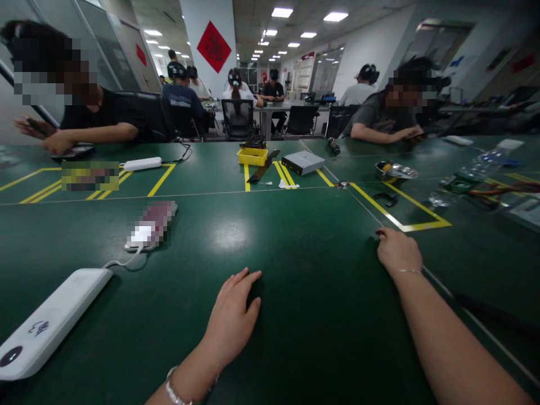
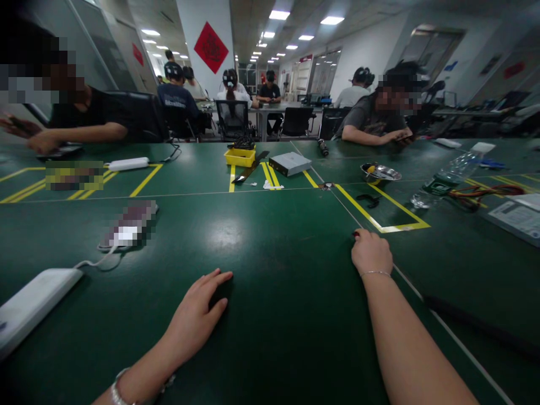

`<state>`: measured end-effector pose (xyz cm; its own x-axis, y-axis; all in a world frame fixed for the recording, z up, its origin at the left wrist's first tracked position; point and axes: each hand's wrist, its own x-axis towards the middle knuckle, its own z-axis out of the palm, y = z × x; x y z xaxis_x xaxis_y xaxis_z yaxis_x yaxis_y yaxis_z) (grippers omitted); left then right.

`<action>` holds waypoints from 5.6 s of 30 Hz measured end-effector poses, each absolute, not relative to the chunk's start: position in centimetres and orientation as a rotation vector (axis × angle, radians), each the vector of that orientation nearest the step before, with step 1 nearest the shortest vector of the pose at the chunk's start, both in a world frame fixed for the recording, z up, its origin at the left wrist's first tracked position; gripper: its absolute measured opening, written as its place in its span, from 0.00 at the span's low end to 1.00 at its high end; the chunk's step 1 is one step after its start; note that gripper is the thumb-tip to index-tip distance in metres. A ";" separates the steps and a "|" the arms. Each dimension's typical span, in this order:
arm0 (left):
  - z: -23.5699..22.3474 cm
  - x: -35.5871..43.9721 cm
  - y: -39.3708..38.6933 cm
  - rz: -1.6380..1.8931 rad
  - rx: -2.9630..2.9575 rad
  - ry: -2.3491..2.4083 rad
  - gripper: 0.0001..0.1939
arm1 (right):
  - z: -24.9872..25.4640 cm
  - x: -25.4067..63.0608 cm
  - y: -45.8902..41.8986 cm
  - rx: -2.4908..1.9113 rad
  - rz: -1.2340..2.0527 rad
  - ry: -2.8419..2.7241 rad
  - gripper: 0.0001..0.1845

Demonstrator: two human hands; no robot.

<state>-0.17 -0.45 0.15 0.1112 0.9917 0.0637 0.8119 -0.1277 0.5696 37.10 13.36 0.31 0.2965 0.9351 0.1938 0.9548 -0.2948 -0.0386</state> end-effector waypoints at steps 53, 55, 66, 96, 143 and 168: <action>2.3 0.3 0.7 0.818 0.944 1.058 0.15 | 2.2 29.9 10.4 -1.969 -0.303 -1.896 0.25; 1.9 -0.1 0.9 0.897 0.764 0.989 0.15 | 0.9 33.5 11.6 -2.230 -0.294 -1.788 0.26; 1.3 -0.2 0.8 1.036 0.650 0.925 0.17 | 0.7 35.0 12.3 -2.326 -0.161 -1.882 0.20; 1.4 1.2 -0.5 1.121 1.827 1.545 0.04 | 0.5 15.3 1.8 -1.075 1.668 -0.961 0.12; -0.3 -0.1 0.3 1.199 1.405 1.511 0.14 | 0.7 32.9 10.6 -2.016 -0.343 -1.755 0.22; -0.5 0.2 -0.1 0.689 2.175 1.596 0.24 | 1.3 35.1 10.5 -2.268 -0.321 -1.904 0.26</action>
